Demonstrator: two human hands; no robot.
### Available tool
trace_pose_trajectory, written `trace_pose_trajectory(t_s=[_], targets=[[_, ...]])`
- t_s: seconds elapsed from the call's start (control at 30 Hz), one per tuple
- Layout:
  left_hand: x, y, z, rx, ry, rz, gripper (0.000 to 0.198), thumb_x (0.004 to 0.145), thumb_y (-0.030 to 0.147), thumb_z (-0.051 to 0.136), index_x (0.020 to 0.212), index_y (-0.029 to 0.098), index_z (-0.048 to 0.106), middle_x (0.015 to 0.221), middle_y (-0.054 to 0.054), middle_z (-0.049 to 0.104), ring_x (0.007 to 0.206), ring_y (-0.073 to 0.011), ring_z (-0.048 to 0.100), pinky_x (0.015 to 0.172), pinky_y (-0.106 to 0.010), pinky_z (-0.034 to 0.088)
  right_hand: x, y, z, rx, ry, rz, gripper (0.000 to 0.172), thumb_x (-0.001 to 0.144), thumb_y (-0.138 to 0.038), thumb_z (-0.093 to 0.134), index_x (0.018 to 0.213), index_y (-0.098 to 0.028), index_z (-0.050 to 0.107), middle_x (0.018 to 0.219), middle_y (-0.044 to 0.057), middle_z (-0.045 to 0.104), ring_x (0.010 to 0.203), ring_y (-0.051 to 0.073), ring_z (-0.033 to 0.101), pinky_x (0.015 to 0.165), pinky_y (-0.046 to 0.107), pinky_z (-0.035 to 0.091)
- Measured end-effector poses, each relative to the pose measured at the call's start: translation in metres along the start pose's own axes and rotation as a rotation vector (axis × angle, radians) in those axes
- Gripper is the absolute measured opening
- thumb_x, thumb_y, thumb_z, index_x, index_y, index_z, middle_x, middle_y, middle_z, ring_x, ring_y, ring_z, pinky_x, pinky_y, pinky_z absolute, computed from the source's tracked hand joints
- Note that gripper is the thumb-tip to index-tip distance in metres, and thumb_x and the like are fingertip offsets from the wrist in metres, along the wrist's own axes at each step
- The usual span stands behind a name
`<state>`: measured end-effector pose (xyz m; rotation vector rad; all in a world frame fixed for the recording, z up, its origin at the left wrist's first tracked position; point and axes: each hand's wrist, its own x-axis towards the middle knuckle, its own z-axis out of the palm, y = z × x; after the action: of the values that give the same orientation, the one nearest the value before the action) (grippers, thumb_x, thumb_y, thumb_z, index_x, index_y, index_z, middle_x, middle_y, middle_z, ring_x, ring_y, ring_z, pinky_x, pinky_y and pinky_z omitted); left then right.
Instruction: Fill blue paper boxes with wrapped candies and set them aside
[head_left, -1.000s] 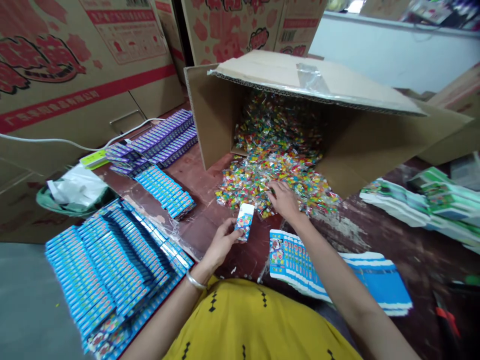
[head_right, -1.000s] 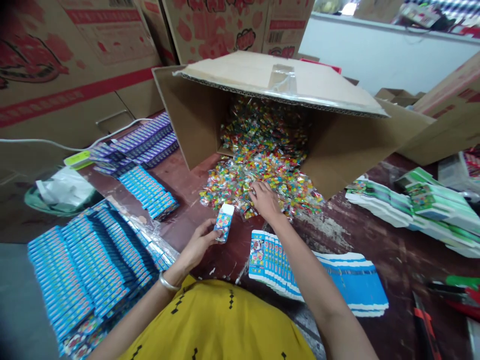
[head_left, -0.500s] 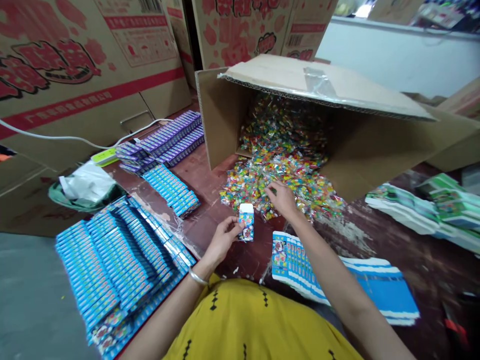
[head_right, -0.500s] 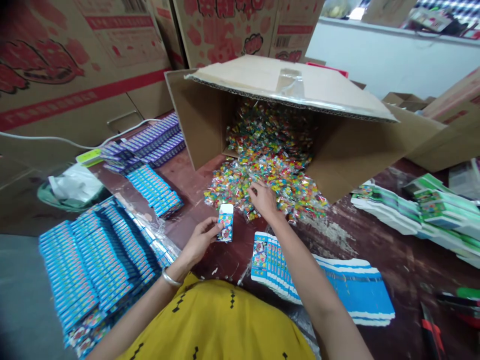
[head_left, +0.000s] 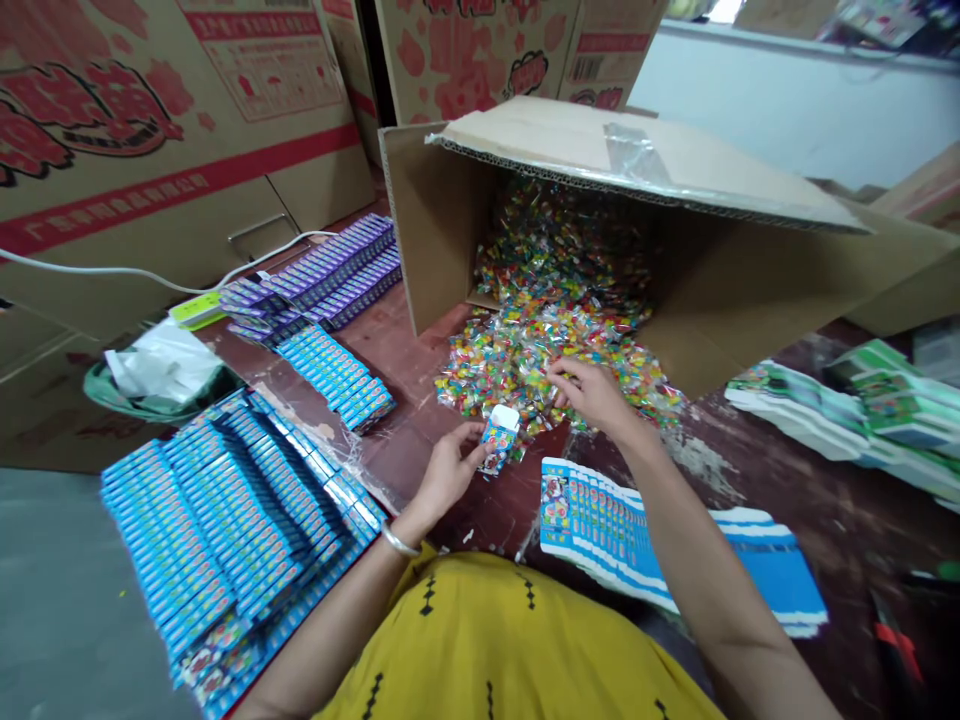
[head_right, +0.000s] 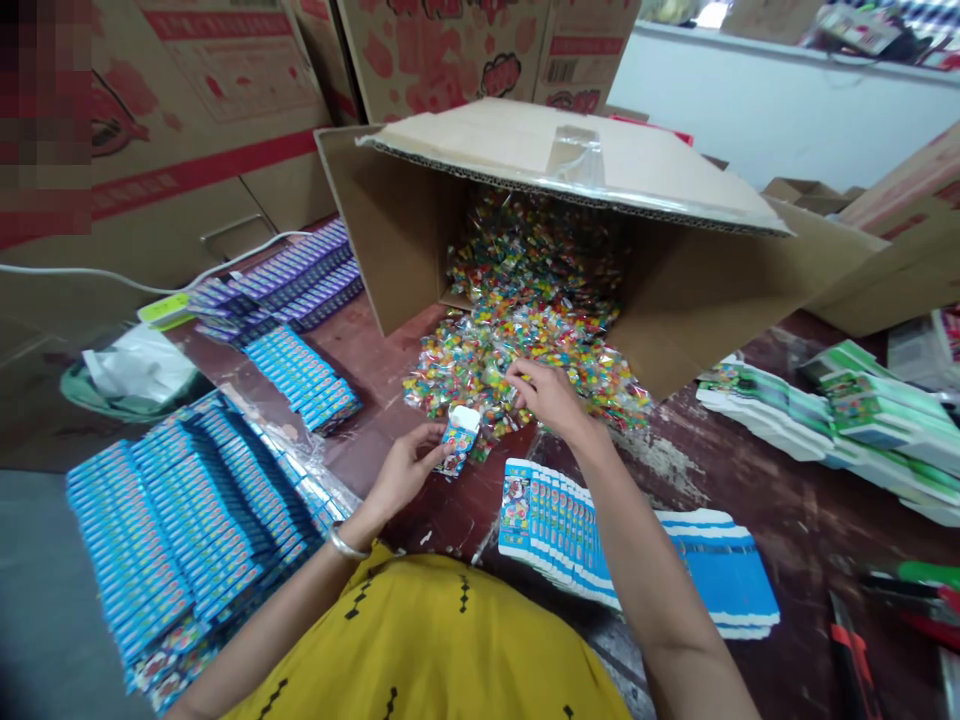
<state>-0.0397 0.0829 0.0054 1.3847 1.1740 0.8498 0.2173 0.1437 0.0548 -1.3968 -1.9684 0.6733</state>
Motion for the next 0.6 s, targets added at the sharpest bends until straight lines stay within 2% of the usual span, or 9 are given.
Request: trace_pose_trajectory(t_s=[0.1, 0.17, 0.27, 0.33, 0.4, 0.47, 0.53, 0.6], targets=[[0.000, 0.003, -0.002, 0.037, -0.024, 0.011, 0.031, 0.082, 0.038, 0.064, 0.104, 0.017, 0.068, 0.096, -0.007, 0.071, 0.083, -0.0209, 0.064, 0.075, -0.029, 0.048, -0.003, -0.014, -0.009, -0.002, -0.254, -0.058, 0.021, 0.094, -0.033, 0.049, 0.085, -0.022, 0.064, 0.060, -0.003, 0.062, 0.056, 0.013, 0.061, 0.061, 0.023, 0.045], [0.000, 0.005, -0.002, 0.055, -0.037, 0.019, 0.030, 0.082, 0.037, 0.064, 0.105, 0.019, 0.069, 0.099, -0.007, 0.071, 0.086, -0.0219, 0.064, 0.078, -0.030, 0.048, -0.004, -0.024, -0.011, -0.077, -0.359, -0.156, 0.024, 0.095, -0.031, 0.047, 0.083, -0.022, 0.065, 0.066, -0.002, 0.064, 0.062, 0.013, 0.061, 0.064, 0.024, 0.043], [-0.001, 0.008, 0.000, 0.075, -0.072, 0.031, 0.029, 0.081, 0.036, 0.065, 0.104, 0.020, 0.070, 0.100, -0.007, 0.071, 0.091, -0.0230, 0.064, 0.082, -0.030, 0.047, -0.003, -0.037, -0.005, -0.233, -0.415, -0.286, 0.024, 0.095, -0.027, 0.049, 0.082, -0.022, 0.069, 0.079, 0.002, 0.066, 0.074, 0.015, 0.060, 0.070, 0.025, 0.041], [-0.001, 0.010, 0.003, 0.064, -0.097, 0.033, 0.028, 0.080, 0.036, 0.066, 0.103, 0.020, 0.071, 0.097, -0.006, 0.071, 0.089, -0.0226, 0.063, 0.081, -0.030, 0.047, -0.003, -0.043, 0.004, -0.307, -0.421, -0.315, 0.021, 0.093, -0.026, 0.052, 0.083, -0.022, 0.070, 0.083, 0.003, 0.066, 0.077, 0.015, 0.060, 0.071, 0.025, 0.041], [-0.002, 0.013, 0.006, 0.028, -0.118, 0.024, 0.029, 0.080, 0.036, 0.066, 0.103, 0.019, 0.070, 0.093, -0.006, 0.071, 0.085, -0.0216, 0.063, 0.079, -0.029, 0.047, -0.004, -0.049, 0.012, -0.296, -0.400, -0.320, 0.017, 0.092, -0.024, 0.054, 0.088, -0.022, 0.070, 0.087, 0.003, 0.067, 0.079, 0.016, 0.062, 0.072, 0.026, 0.043], [-0.002, 0.016, 0.008, -0.032, -0.126, 0.010, 0.029, 0.080, 0.035, 0.067, 0.103, 0.017, 0.069, 0.092, -0.006, 0.070, 0.084, -0.0205, 0.062, 0.078, -0.029, 0.047, -0.008, -0.053, 0.015, -0.198, -0.331, -0.312, 0.019, 0.092, -0.020, 0.053, 0.103, -0.024, 0.068, 0.098, 0.003, 0.069, 0.088, 0.016, 0.064, 0.077, 0.026, 0.046], [-0.004, 0.020, 0.009, -0.117, -0.099, -0.007, 0.030, 0.079, 0.033, 0.068, 0.104, 0.016, 0.066, 0.092, -0.007, 0.068, 0.083, -0.0191, 0.062, 0.077, -0.028, 0.048, -0.015, -0.056, 0.015, -0.081, -0.168, -0.249, 0.025, 0.094, -0.021, 0.050, 0.114, -0.025, 0.064, 0.105, 0.003, 0.069, 0.093, 0.016, 0.065, 0.082, 0.027, 0.048], [-0.006, 0.026, 0.009, -0.204, -0.040, -0.018, 0.037, 0.078, 0.032, 0.070, 0.111, 0.017, 0.062, 0.091, -0.005, 0.066, 0.082, -0.0175, 0.062, 0.075, -0.027, 0.048, -0.024, -0.055, 0.014, -0.001, 0.048, -0.134, 0.023, 0.095, -0.026, 0.049, 0.111, -0.025, 0.065, 0.103, 0.003, 0.070, 0.093, 0.017, 0.065, 0.083, 0.030, 0.050]])
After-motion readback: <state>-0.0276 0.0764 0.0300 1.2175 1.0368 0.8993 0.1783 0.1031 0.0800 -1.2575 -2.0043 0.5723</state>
